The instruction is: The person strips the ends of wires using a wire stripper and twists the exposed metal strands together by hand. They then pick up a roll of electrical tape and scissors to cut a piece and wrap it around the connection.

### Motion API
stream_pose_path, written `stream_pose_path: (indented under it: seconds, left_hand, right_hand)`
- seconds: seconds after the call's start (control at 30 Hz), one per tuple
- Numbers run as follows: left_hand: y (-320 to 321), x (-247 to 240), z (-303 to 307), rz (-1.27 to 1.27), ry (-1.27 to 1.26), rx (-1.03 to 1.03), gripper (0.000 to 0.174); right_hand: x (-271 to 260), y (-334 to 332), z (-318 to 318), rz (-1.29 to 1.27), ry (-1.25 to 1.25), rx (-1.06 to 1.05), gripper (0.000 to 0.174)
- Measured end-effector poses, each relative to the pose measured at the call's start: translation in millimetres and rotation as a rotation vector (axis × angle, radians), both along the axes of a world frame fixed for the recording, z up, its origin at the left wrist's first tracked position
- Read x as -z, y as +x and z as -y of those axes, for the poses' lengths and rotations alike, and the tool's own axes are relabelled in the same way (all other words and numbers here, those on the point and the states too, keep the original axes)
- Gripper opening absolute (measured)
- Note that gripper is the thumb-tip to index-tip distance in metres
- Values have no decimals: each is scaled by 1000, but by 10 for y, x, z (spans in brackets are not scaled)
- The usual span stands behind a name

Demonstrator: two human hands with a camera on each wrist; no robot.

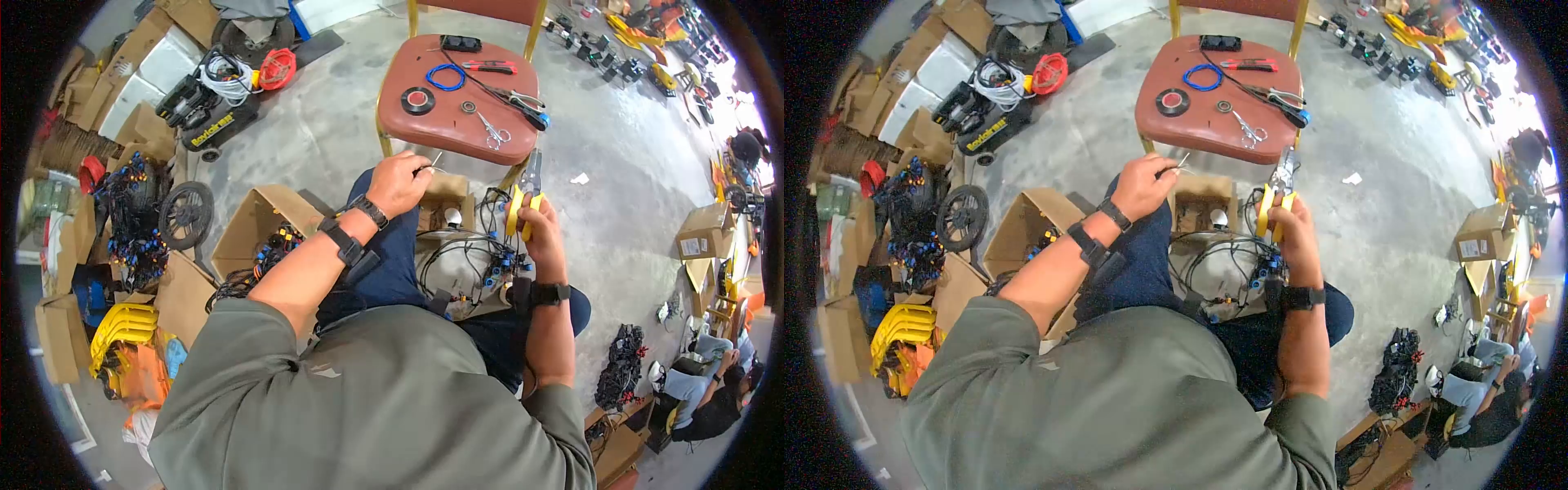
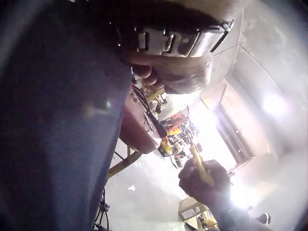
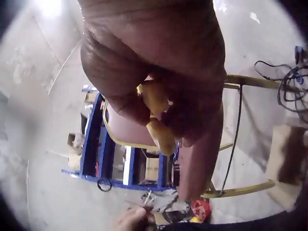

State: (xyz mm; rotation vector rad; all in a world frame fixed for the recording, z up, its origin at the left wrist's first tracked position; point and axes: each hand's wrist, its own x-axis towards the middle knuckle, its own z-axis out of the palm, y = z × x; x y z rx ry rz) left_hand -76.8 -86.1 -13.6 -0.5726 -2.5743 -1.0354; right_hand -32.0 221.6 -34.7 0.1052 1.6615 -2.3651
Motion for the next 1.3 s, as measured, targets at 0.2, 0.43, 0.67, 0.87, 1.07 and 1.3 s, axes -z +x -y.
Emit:
stream_pose_path:
  seconds: [0.2, 0.43, 0.67, 0.87, 1.07, 1.3]
  left_hand:
    - [-53, -320, 34, 779, 546, -89, 15]
    - [379, -551, -274, 895, 966, 59, 10]
    - [423, -444, -423, 875, 928, 79, 14]
    - [481, -436, -493, 769, 762, 90, 20]
    - [570, -434, -544, 611, 603, 72, 19]
    - [742, -354, -546, 512, 580, 71, 18]
  right_hand:
    - [-61, 346, -63, 62, 33, 31, 15]
    - [321, 558, -26, 152, -37, -30, 20]
    - [-123, 433, 243, -82, -52, -140, 25]
    - [178, 514, 275, 35, -109, -141, 22]
    - [62, 646, 298, -57, 11, -211, 20]
    - [-13, 804, 357, -131, 208, -274, 41]
